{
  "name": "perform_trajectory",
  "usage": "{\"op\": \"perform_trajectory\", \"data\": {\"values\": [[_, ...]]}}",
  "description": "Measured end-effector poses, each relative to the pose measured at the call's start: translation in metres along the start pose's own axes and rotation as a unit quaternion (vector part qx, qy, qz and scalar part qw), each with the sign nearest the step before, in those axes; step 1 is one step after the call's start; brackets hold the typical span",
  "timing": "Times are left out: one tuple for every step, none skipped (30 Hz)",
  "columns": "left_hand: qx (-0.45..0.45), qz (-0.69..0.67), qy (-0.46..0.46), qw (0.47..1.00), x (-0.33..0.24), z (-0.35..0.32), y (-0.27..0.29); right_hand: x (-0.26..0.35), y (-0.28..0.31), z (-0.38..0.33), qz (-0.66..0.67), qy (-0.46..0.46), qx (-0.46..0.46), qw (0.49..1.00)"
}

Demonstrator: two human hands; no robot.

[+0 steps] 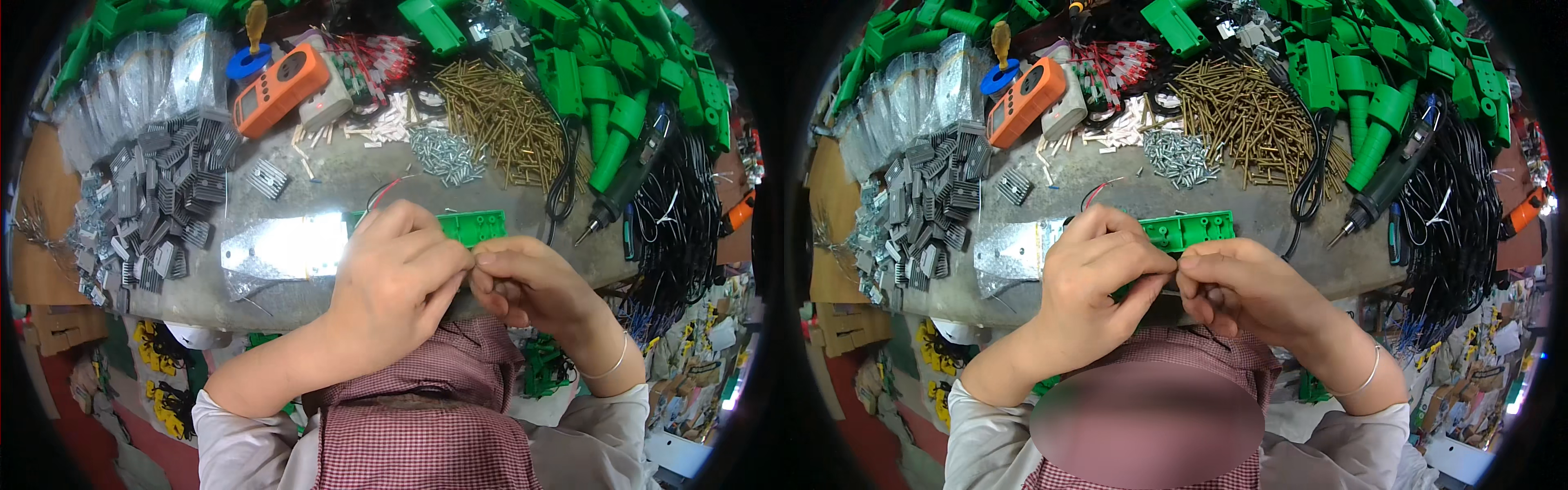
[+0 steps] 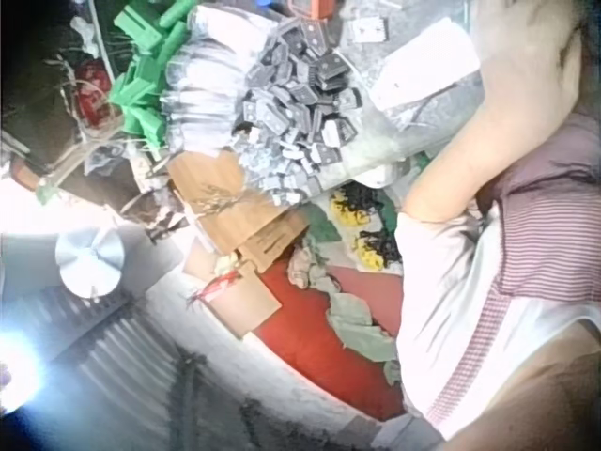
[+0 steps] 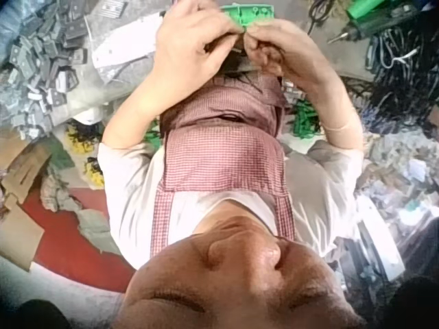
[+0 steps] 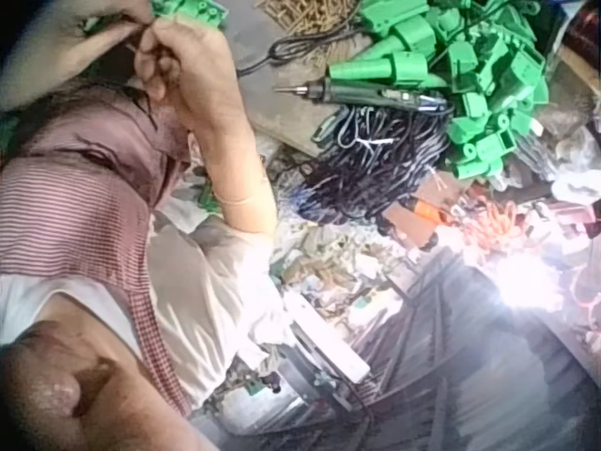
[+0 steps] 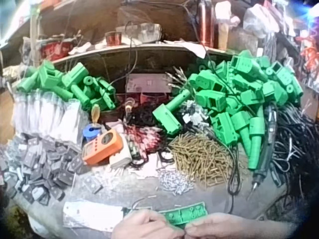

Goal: The person assembles an electric heating tool by attaching green plastic casing pieces, driving screws with an electric screwdriver, applying a sticker, and soldering internal wires using a soldering iron.

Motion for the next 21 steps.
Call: {"op": "perform_trajectory", "data": {"values": [[0.0,0.002,0.0,1.0,0.0,0.0,0.0,0.001,-0.001,-0.002,-0.044,0.009,-0.025,0.999],[0.004,-0.012,0.007,1.0,0.001,0.0,0.0,0.001,-0.003,-0.004,-0.089,0.019,-0.05,0.995],[0.007,-0.027,0.015,0.999,0.001,0.0,0.0,0.001,-0.007,-0.008,-0.258,0.122,-0.124,0.95],[0.005,-0.025,0.016,1.0,0.001,0.001,-0.001,-0.002,-0.005,-0.007,-0.259,0.122,-0.122,0.95],[0.003,-0.031,0.02,0.999,0.001,0.002,-0.003,0.005,-0.007,-0.008,-0.475,0.311,-0.125,0.813],[0.004,-0.037,0.023,0.999,0.001,0.002,-0.003,0.004,-0.015,-0.013,-0.642,0.469,-0.118,0.595],[0.004,-0.036,0.023,0.999,0.001,0.002,-0.003,0.004,-0.016,-0.013,-0.662,0.494,-0.095,0.556],[0.008,-0.037,0.023,0.999,0.001,0.002,-0.002,0.005,-0.019,-0.015,-0.661,0.495,-0.095,0.556],[0.013,-0.039,0.022,0.999,0.001,0.003,-0.002,0.006,-0.012,-0.01,-0.478,0.335,-0.114,0.804],[0.014,-0.039,0.02,0.999,0.001,0.004,-0.002,-0.003,-0.006,-0.006,-0.237,0.134,-0.119,0.955],[0.009,-0.024,0.008,1.0,0.0,0.005,-0.001,0.0,0.0,-0.004,-0.236,0.136,-0.119,0.955],[0.004,-0.011,-0.004,1.0,-0.001,0.006,-0.001,0.0,0.009,0.001,-0.093,0.054,-0.044,0.993],[0.004,-0.012,-0.006,1.0,-0.001,0.006,-0.001,-0.001,0.01,0.002,0.054,-0.029,0.033,0.998],[0.006,-0.014,-0.003,1.0,0.0,0.007,0.0,-0.004,0.007,-0.001,0.054,-0.027,0.032,0.998],[0.006,-0.014,0.005,1.0,0.001,0.006,0.0,-0.002,0.003,-0.006,-0.124,0.081,-0.041,0.988],[0.005,-0.012,0.008,1.0,0.002,0.006,0.0,0.002,-0.001,-0.01,-0.295,0.186,-0.111,0.93],[0.009,-0.013,0.012,1.0,0.003,0.005,0.0,0.001,-0.002,-0.006,-0.297,0.184,-0.107,0.931],[0.011,-0.011,0.017,1.0,0.004,0.003,0.001,0.005,-0.009,-0.005,-0.473,0.335,-0.112,0.807],[0.009,-0.002,0.022,1.0,0.003,0.002,0.001,0.006,-0.019,-0.007,-0.613,0.467,-0.109,0.629],[0.004,-0.01,0.021,1.0,0.0,0.003,0.0,0.005,-0.017,-0.008,-0.61,0.47,-0.097,0.631],[-0.001,-0.009,0.023,1.0,0.001,0.002,-0.001,0.004,-0.012,-0.007,-0.599,0.46,-0.086,0.649]]}}
Point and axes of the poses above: each hand's wrist, its own z-axis towards the middle knuckle, its own y-axis out of the back of the hand, x = y × z, the point moved 3 cm from there along z, towards the middle knuckle, and after that the axes turned 13 degrees about z, right-handed, at the moved point
